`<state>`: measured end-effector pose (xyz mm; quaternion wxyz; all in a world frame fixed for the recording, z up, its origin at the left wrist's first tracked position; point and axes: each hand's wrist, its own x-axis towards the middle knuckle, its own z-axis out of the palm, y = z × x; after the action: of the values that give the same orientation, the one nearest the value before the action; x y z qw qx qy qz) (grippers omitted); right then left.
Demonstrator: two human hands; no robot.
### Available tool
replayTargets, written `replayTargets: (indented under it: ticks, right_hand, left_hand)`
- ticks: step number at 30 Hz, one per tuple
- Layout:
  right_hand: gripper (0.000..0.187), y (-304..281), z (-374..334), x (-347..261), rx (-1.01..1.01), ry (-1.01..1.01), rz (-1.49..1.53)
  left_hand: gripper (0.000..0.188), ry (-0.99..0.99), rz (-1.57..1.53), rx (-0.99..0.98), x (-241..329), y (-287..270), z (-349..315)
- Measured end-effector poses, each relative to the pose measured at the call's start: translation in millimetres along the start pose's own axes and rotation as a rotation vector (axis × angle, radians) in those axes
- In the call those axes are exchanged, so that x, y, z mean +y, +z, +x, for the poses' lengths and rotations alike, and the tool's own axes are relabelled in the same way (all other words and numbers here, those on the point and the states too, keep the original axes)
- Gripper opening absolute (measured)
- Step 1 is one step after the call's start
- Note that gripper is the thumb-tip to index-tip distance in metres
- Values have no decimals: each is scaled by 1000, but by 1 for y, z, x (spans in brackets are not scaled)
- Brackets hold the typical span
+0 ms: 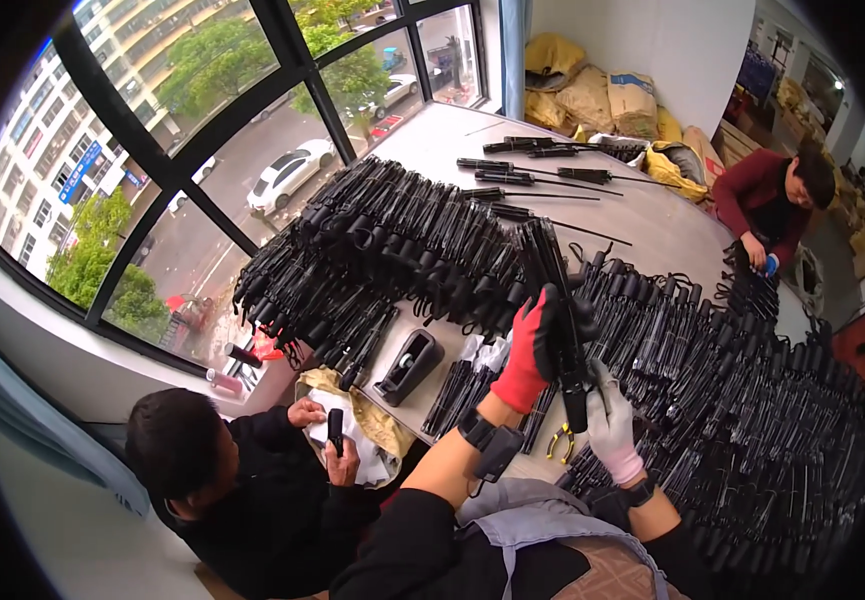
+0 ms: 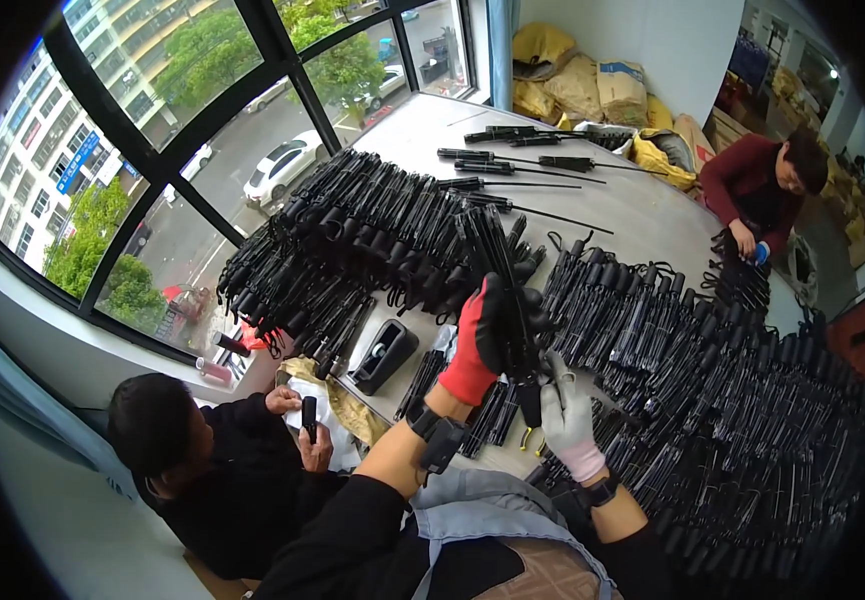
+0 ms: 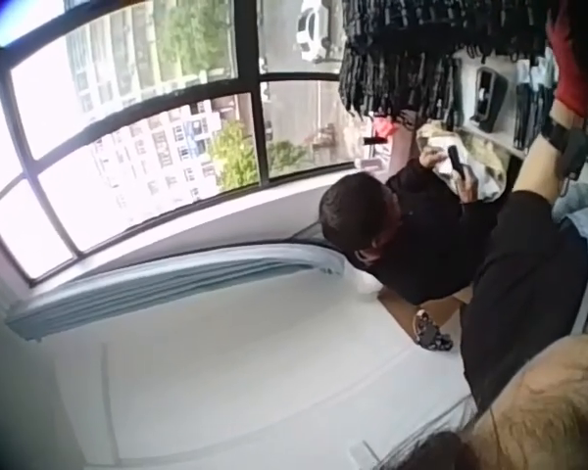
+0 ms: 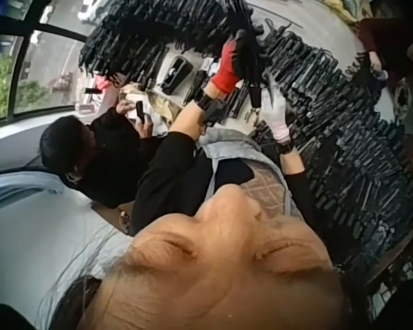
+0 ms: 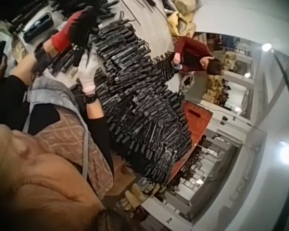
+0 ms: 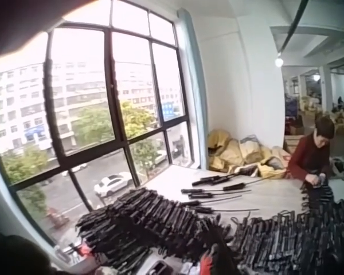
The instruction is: The person picks up an umbrella frame, opens and closes it to test it, and uses pliers to cut a wire. They then wrap a rubber band around the folded frame and place it back on the table before repeating the process.
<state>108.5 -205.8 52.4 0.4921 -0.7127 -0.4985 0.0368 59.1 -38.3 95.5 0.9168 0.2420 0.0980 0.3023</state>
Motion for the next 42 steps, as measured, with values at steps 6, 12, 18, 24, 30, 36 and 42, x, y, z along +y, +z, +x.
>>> replayTargets:
  ticks: [6, 12, 18, 24, 30, 36, 42]
  right_hand:
    - [42, -45, 7, 32, -176, 334, 535]
    - [49, -86, 65, -8, -505, 661, 409]
    - [53, -65, 114, -46, -583, -132, -461]
    - [41, -46, 125, -39, -1025, 164, -276]
    - [38, 8, 49, 74, -971, 752, 571]
    - [41, 39, -104, 232, -654, 947, -174]
    - [58, 115, -116, 198, -685, 987, -573]
  left_hand:
    - [37, -58, 307, -39, 7, -35, -28]
    - [31, -270, 451, 69, 3, -43, -53]
    - [34, -311, 671, 34, -4, -62, -72]
    - [32, -234, 1020, -60, -2, -68, -89]
    - [24, -300, 563, 143, -12, -85, -86]
    - [26, -451, 26, 363, -17, -152, -102]
    - [31, -252, -123, 489, -15, -181, -128]
